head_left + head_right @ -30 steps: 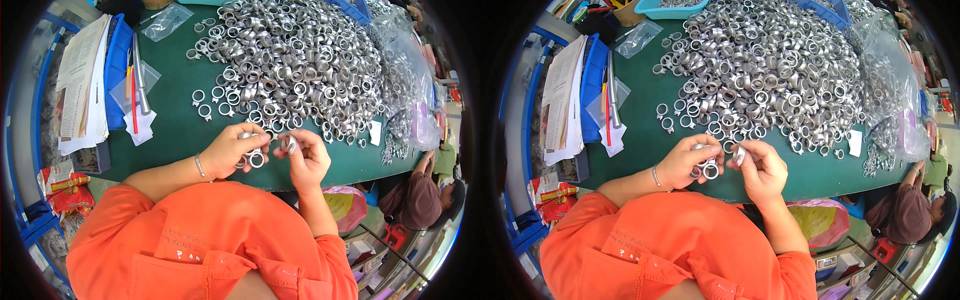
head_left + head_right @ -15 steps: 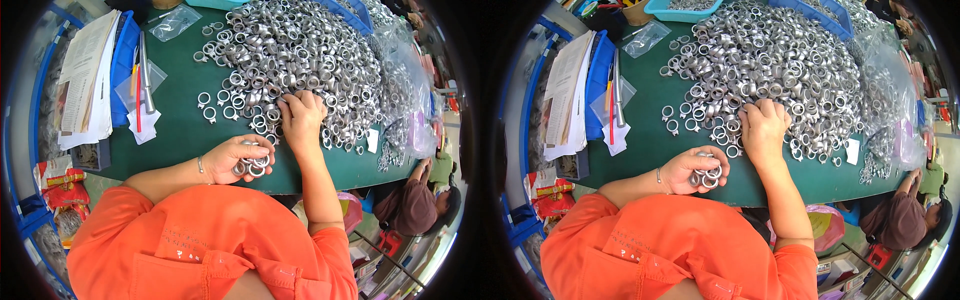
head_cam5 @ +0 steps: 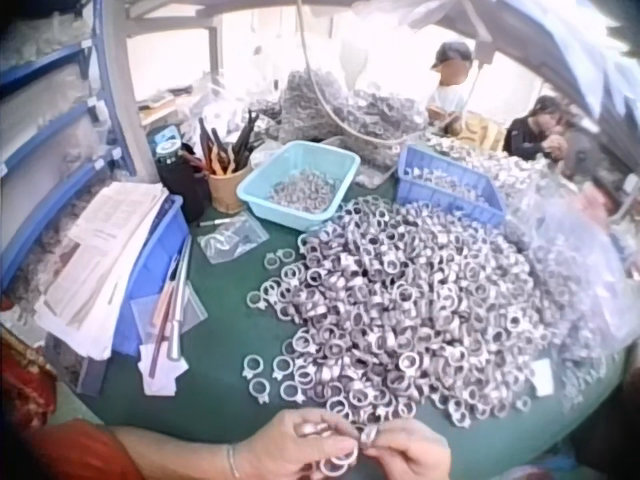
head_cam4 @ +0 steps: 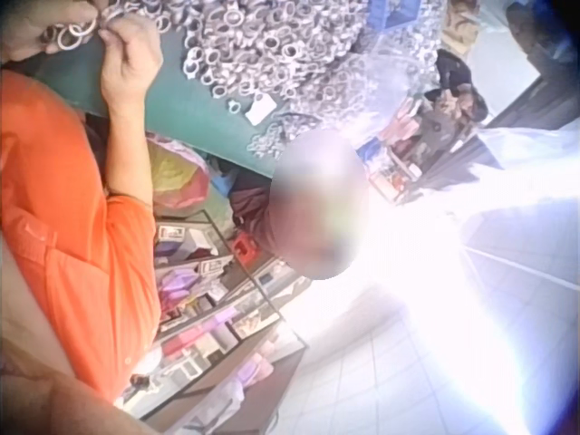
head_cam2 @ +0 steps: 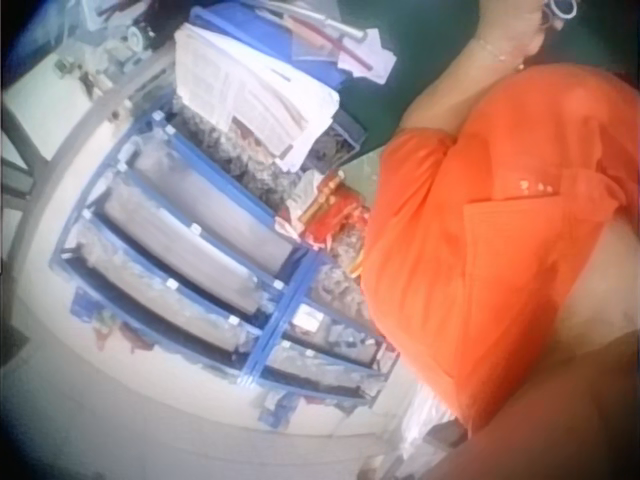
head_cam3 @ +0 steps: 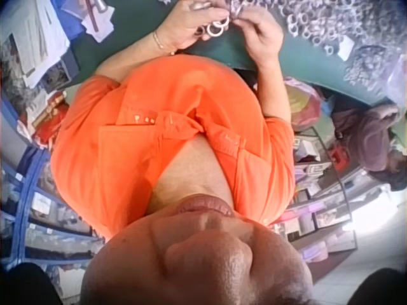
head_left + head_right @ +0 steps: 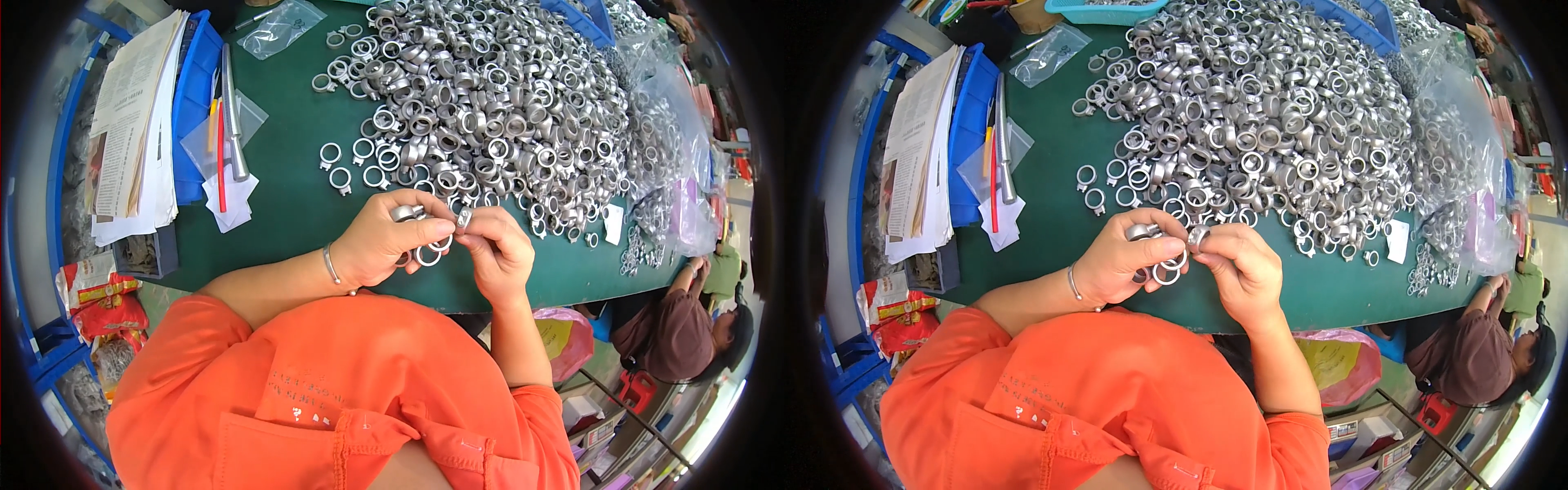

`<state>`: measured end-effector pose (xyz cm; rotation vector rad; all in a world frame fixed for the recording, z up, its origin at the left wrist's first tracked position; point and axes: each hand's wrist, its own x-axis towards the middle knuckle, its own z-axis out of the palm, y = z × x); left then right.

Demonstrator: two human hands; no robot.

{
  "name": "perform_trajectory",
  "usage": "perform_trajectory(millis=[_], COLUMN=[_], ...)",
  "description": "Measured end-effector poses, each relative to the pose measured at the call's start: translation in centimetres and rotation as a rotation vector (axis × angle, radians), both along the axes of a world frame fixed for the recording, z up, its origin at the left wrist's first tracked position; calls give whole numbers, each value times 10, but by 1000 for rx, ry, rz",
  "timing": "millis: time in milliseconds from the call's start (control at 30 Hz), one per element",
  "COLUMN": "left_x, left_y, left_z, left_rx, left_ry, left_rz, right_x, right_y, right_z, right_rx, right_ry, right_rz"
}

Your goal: The person picks up metal rings from a large pile on a table, holds them to check their condition, and places them into different containers or bags. The person handles the rings one at a time, turning them over between their fingers before sorting them.

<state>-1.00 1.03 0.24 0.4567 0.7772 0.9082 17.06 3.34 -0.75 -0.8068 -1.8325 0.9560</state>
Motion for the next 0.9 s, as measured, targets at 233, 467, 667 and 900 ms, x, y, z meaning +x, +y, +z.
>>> perform_trajectory(millis=[233,467,667,900], left_x=[4,5,4,1], left_y=[-5,-5,-3,6], left_z=[0,2,3,8], left_rx=[159,143,8,138], left_ry=[234,270,116,-8], left_rz=[-11,19,110,285], right_x=[-1,-3,0,-6], right_y=[-6,-15,-15,-21], right_z=[4,-10,-15,-10], right_rx=[-10,-611,-583,-1034], right_ry=[7,767,824,1056], right_rz=[-30,115,170,151])
